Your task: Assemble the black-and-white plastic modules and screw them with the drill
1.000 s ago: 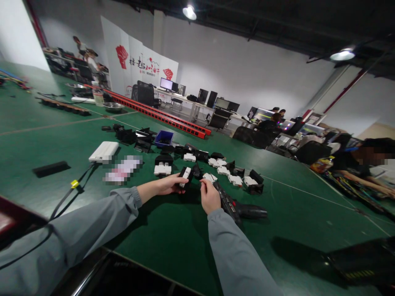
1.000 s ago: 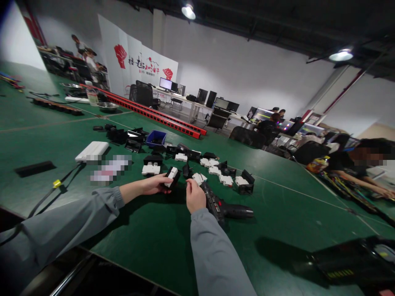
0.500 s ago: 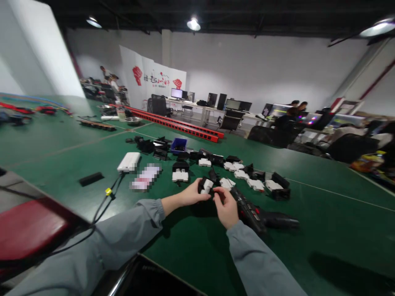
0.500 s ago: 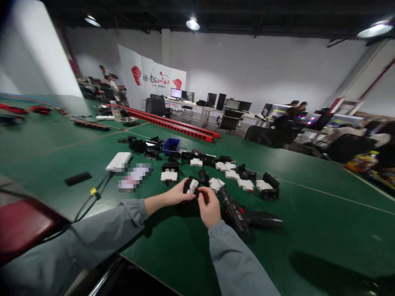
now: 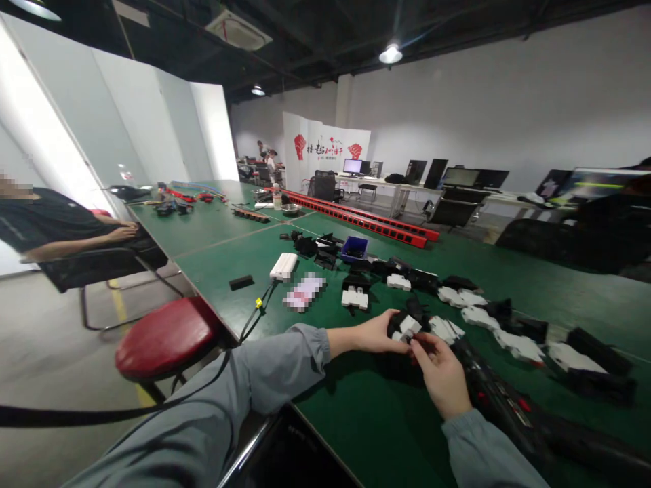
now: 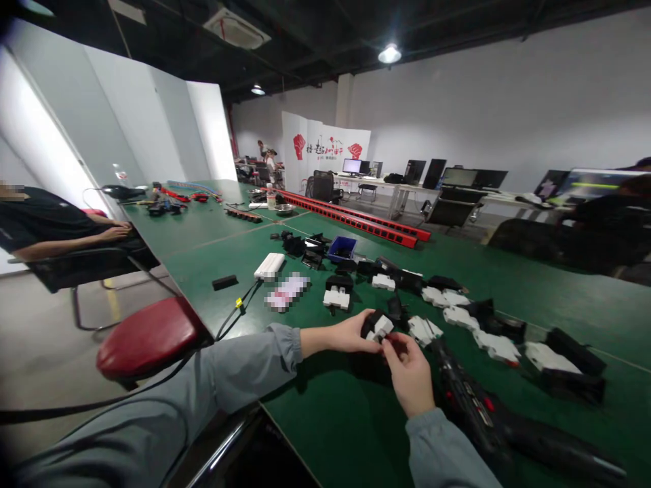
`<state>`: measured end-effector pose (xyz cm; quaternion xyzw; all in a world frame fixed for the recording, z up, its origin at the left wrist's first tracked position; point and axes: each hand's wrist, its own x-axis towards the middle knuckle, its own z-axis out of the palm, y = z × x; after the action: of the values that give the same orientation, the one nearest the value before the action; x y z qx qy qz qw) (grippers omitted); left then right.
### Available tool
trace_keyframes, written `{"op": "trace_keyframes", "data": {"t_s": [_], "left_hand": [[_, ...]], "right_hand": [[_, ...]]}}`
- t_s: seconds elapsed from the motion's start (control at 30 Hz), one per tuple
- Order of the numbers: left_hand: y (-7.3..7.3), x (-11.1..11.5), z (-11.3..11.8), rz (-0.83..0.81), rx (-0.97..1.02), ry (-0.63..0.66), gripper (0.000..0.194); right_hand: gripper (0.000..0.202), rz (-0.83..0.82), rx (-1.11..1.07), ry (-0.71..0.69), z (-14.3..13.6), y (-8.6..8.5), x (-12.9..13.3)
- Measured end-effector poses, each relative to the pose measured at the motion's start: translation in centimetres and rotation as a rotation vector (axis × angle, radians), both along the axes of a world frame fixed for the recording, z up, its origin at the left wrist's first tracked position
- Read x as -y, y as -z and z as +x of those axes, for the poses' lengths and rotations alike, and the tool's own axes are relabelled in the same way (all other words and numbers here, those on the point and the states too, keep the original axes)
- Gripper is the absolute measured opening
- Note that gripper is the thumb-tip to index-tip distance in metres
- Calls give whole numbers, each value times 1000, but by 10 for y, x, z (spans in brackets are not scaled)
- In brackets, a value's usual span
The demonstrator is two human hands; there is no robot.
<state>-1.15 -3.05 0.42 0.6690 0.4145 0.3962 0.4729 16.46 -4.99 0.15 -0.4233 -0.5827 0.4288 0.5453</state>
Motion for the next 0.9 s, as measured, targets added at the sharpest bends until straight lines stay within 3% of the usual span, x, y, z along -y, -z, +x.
{"op": "trace_keyframes", "data": {"t_s": [0.3,0.57,0.9], "left_hand": [[-6,5,6,3,52,-7,71],[-6,5,7,39,6,2,75],[6,-4,2,101,-90,44,86]], "right_hand": [[36,-132,34,-77,-1,-6,6],[35,-135,11,-72,-1,-8,8],[38,-153,23,-78,1,-5,6]]}}
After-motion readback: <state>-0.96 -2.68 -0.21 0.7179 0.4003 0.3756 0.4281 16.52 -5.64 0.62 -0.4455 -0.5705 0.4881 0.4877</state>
